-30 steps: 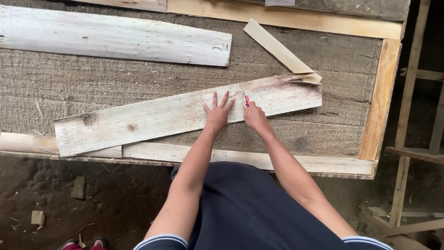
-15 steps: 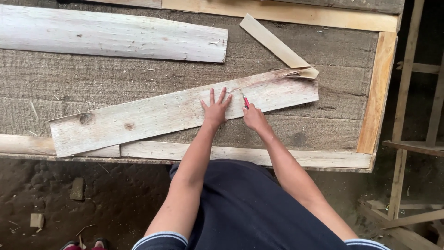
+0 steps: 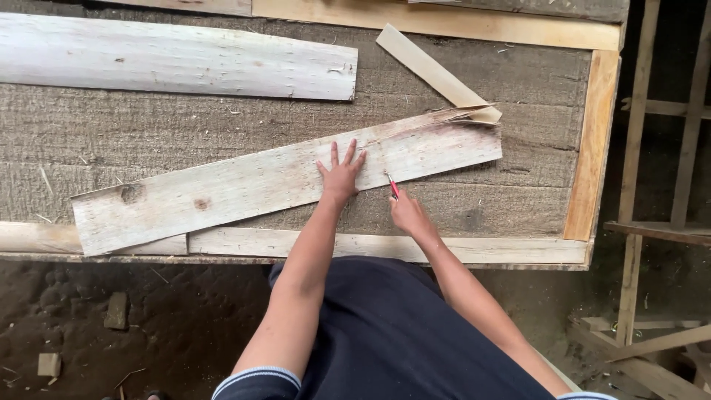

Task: The person uses a red utility knife to cut several pieces of wood on a workbench. They score and snap the wood, then trim edges and separate smaller pieces from larger planks.

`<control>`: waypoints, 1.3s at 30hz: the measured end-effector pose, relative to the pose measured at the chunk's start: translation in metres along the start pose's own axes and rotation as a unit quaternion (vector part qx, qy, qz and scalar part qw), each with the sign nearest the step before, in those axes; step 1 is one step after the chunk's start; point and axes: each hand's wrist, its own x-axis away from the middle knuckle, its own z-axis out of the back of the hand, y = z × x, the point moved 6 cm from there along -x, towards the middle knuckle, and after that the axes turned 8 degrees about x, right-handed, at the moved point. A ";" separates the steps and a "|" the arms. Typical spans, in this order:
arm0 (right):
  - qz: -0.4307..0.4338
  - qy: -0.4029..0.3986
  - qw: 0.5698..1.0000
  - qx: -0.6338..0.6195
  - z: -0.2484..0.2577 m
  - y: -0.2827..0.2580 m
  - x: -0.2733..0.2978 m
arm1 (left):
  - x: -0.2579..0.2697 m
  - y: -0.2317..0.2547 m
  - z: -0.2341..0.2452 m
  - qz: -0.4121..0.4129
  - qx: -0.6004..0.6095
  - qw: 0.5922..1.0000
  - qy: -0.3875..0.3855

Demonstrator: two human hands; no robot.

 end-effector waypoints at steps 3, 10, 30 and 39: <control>0.000 0.003 1.000 0.020 -0.012 0.015 -0.004 | 0.000 0.000 0.002 0.002 0.001 1.000 0.000; 0.001 0.015 1.000 0.002 0.005 0.016 0.008 | -0.006 0.000 -0.003 0.001 0.005 1.000 0.009; 0.047 0.076 0.996 -0.004 0.043 -0.032 -0.114 | 0.012 0.007 0.017 0.001 0.025 1.000 -0.005; 0.041 0.079 0.996 -0.019 0.043 -0.032 -0.121 | 0.011 0.006 0.015 -0.001 0.018 1.000 -0.002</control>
